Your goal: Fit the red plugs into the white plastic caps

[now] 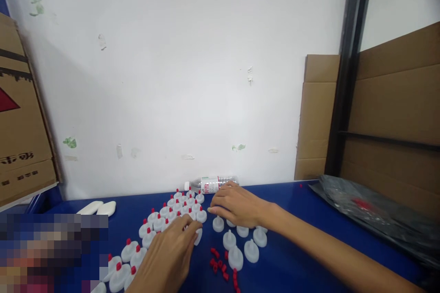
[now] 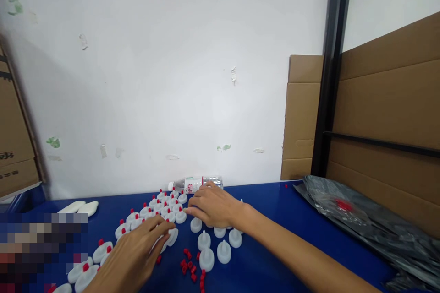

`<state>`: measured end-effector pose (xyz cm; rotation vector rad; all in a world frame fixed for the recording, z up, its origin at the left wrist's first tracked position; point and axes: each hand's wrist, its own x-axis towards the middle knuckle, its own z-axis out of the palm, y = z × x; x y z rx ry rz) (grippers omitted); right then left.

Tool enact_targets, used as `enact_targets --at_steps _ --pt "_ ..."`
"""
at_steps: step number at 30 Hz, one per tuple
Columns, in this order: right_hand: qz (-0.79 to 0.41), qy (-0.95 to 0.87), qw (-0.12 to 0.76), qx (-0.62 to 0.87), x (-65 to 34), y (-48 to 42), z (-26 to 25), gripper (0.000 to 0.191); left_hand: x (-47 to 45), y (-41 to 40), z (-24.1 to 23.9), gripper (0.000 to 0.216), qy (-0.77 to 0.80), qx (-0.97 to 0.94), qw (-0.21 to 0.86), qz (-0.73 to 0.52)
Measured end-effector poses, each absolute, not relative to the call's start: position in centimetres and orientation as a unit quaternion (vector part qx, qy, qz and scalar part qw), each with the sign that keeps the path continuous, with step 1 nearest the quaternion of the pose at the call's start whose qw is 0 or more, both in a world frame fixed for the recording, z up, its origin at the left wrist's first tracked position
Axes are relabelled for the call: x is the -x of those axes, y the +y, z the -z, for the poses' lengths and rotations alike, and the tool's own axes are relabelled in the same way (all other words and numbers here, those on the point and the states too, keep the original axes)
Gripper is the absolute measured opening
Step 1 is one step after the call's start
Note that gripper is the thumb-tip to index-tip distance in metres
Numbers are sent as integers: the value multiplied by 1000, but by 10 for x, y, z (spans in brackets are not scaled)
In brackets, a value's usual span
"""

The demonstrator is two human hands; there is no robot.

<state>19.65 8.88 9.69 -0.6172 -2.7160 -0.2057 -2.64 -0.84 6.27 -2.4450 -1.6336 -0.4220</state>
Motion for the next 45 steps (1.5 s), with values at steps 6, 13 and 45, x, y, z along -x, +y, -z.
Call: enact_targets --at_steps 6,13,45 --pt "99 -955 173 221 -202 90 -104 34 28 -9 -69 34 -579 788 190 86" --pt "121 -955 171 212 -201 92 -100 33 27 -8 -65 27 -564 802 172 90" --pt "46 -962 205 175 -187 61 -114 32 34 -9 -68 26 -515 789 239 234"
